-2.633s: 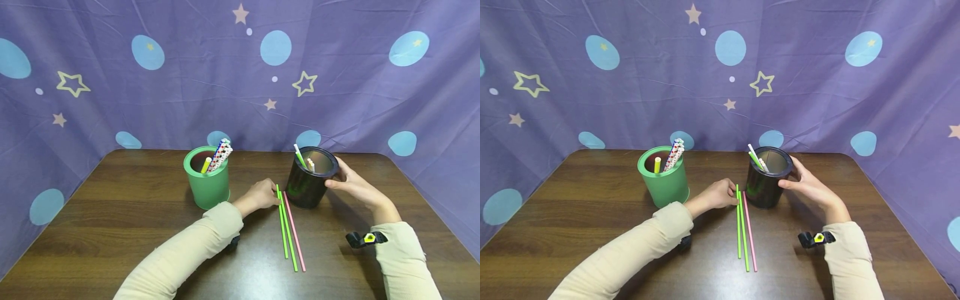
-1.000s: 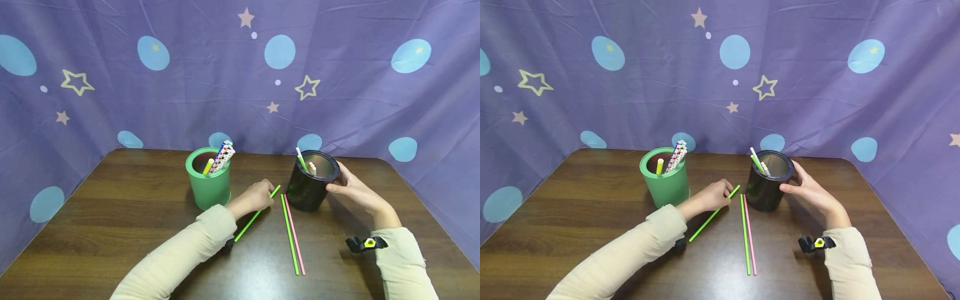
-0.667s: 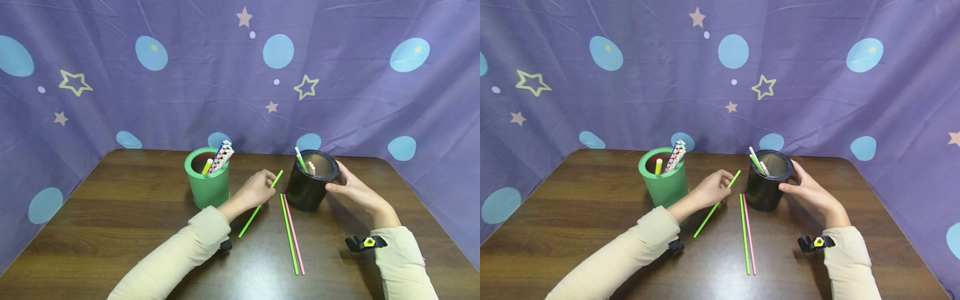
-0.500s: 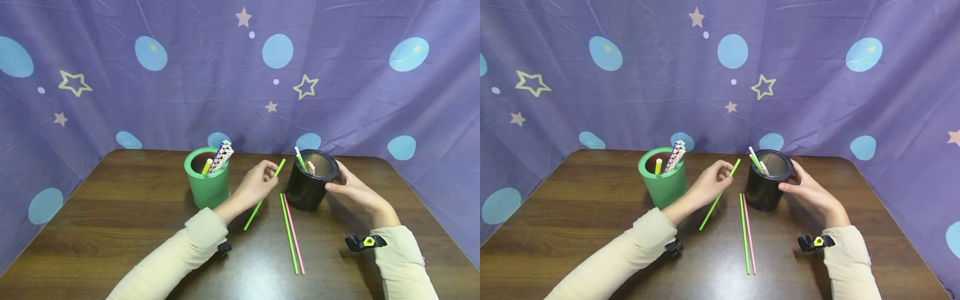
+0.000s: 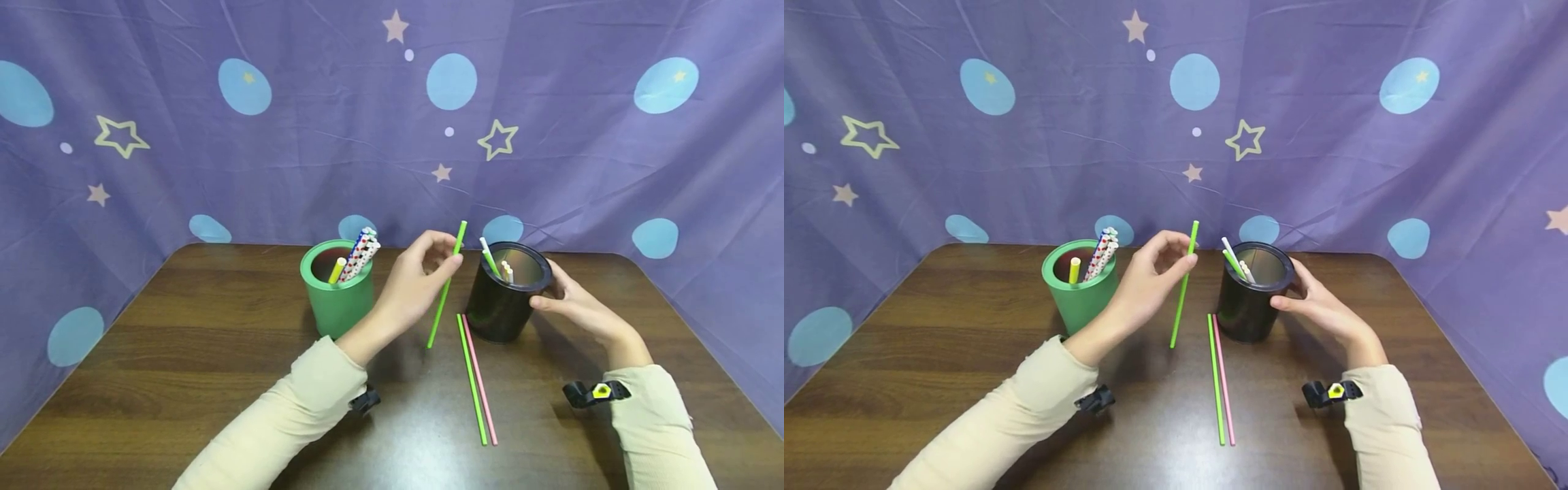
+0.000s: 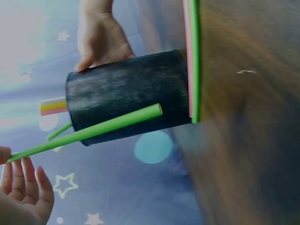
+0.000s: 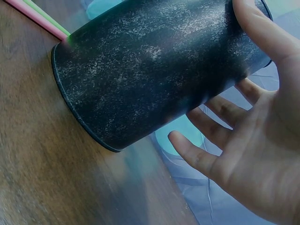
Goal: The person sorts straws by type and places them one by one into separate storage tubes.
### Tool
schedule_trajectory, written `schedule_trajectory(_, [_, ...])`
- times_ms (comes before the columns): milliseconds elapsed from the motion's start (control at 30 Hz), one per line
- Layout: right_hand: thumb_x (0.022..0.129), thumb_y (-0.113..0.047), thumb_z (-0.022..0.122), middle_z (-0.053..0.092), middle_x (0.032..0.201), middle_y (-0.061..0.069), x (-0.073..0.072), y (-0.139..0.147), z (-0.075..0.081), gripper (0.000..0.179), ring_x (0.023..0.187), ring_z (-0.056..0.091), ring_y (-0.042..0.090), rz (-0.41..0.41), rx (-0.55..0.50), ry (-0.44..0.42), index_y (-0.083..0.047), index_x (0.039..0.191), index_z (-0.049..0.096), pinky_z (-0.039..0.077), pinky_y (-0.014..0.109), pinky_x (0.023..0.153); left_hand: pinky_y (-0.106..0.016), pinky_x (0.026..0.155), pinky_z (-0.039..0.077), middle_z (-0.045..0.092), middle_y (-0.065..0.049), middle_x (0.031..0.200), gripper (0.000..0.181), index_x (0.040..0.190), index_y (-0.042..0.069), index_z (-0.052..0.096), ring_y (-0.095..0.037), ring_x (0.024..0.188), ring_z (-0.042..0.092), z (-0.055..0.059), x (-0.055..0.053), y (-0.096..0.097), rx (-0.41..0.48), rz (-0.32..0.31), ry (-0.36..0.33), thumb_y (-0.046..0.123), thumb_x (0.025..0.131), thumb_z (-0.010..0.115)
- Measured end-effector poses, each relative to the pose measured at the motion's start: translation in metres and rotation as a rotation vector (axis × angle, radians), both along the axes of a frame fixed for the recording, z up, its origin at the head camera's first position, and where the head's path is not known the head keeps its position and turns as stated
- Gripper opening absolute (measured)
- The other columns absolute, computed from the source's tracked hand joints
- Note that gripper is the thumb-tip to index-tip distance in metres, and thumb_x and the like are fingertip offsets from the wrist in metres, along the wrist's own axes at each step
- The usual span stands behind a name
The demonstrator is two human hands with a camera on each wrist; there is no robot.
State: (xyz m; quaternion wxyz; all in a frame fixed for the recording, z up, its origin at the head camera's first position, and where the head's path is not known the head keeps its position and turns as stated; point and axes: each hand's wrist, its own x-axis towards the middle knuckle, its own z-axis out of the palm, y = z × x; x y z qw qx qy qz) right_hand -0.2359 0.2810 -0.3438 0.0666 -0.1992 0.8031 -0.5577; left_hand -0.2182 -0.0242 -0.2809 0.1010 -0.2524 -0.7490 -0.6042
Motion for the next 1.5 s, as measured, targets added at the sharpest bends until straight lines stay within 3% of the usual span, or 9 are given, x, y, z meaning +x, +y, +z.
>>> schedule_trajectory(267, [0.094,-0.003,0.061,0.029,0.154,0.018,-0.001,0.0,0.001,0.077,0.134,0.032,0.007,0.011,-0.006,0.008,-0.007,0.157,0.016,0.032,0.013,0.099,-0.029,0.074,0.051,0.067,-0.008,0.099,0.017,0.109,0.002,0.063,-0.013,0.085,0.062,0.019,0.004,0.001,0.163,0.012,0.148,0.009,0.094,0.067])
schedule_trajectory(533, [0.094,-0.003,0.06,0.034,0.151,0.013,-0.002,0.0,0.0,0.076,0.132,0.034,0.006,0.014,-0.006,0.012,-0.008,0.157,0.018,0.033,0.014,0.099,-0.032,0.076,0.052,0.068,-0.007,0.105,0.018,0.11,0.002,0.062,-0.015,0.09,0.065,0.029,0.008,0.001,0.277,0.038,0.201,0.01,0.095,0.066])
schedule_trajectory(833, [0.095,-0.003,0.06,0.034,0.15,0.013,-0.001,-0.001,0.0,0.074,0.132,0.035,0.006,0.014,-0.007,0.017,-0.007,0.156,0.019,0.033,0.015,0.099,-0.032,0.081,0.052,0.065,-0.015,0.108,0.019,0.112,-0.006,0.058,-0.018,0.099,0.064,0.036,0.009,0.002,0.434,0.044,0.246,0.002,0.095,0.063])
schedule_trajectory(1067, [0.094,-0.002,0.06,0.032,0.152,0.017,0.0,-0.001,-0.001,0.076,0.132,0.034,0.006,0.013,-0.012,0.013,-0.006,0.156,0.017,0.034,0.015,0.1,-0.035,0.084,0.052,0.065,-0.019,0.109,0.019,0.112,-0.006,0.057,-0.019,0.1,0.064,0.034,0.01,0.007,0.426,0.023,0.238,0.001,0.095,0.063])
schedule_trajectory(1500, [0.094,-0.002,0.06,0.028,0.154,0.021,0.0,0.0,-0.001,0.077,0.134,0.032,0.007,0.011,-0.009,0.01,-0.006,0.157,0.016,0.033,0.014,0.1,-0.041,0.084,0.053,0.067,-0.013,0.109,0.018,0.112,-0.002,0.058,-0.015,0.099,0.064,0.021,0.005,0.012,0.373,0.022,0.195,0.007,0.096,0.063])
